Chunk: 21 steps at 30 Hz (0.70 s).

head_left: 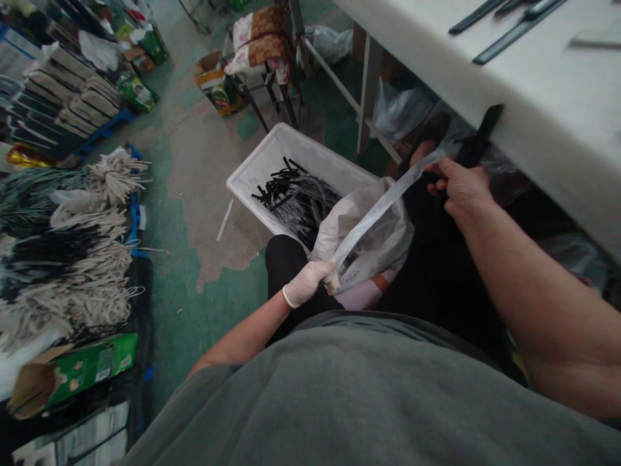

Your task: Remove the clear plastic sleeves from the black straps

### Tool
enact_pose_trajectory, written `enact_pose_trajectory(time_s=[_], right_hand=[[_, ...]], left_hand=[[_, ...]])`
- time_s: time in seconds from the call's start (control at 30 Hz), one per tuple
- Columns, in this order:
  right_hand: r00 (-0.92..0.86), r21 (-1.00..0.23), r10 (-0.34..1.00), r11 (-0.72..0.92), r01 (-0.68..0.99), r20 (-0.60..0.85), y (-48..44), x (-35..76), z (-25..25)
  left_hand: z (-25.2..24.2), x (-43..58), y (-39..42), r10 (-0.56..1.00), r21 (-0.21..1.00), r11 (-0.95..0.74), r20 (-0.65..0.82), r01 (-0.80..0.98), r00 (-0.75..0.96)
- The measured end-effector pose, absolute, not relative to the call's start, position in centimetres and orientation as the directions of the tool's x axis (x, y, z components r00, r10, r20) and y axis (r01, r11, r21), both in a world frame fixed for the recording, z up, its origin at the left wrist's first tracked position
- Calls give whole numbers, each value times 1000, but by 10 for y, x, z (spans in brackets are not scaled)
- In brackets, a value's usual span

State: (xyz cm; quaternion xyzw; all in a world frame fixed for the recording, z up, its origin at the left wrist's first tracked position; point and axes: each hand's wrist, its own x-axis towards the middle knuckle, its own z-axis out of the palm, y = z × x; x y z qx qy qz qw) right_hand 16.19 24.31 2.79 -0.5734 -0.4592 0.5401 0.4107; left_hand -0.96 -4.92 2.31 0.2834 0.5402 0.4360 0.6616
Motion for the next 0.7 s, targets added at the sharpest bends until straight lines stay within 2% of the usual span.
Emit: enact_pose_trajectory(time_s=[0.1, 0.17, 0.27, 0.33, 0.47, 0.53, 0.7], right_hand=[[13, -896, 900, -434, 98, -435, 238, 161, 23], [-42, -875, 877, -472, 103, -478, 233, 161, 23], [-181, -818, 798, -564, 111, -575, 219, 167, 26], [-301, -778, 724, -615, 128, -621, 205, 175, 28], [-481, -755, 613, -630, 183, -628, 167, 194, 32], [-543, -755, 571, -624, 200, -616, 144, 202, 37], [-635, -766, 481, -570, 298, -604, 86, 208, 58]], left_hand=[[24, -11, -48, 851, 699, 505, -500, -507, 158], [27, -18, -44, 816, 547, 532, -536, -647, 217], [38, -39, -31, 777, 412, 452, -617, -791, 123], [49, -57, -17, 770, 434, 309, -636, -846, -45], [70, -80, 15, 762, 548, 51, -562, -835, -322], [73, -76, 26, 743, 561, 27, -566, -827, -359], [49, -38, 32, 673, 507, 94, -667, -857, -321]])
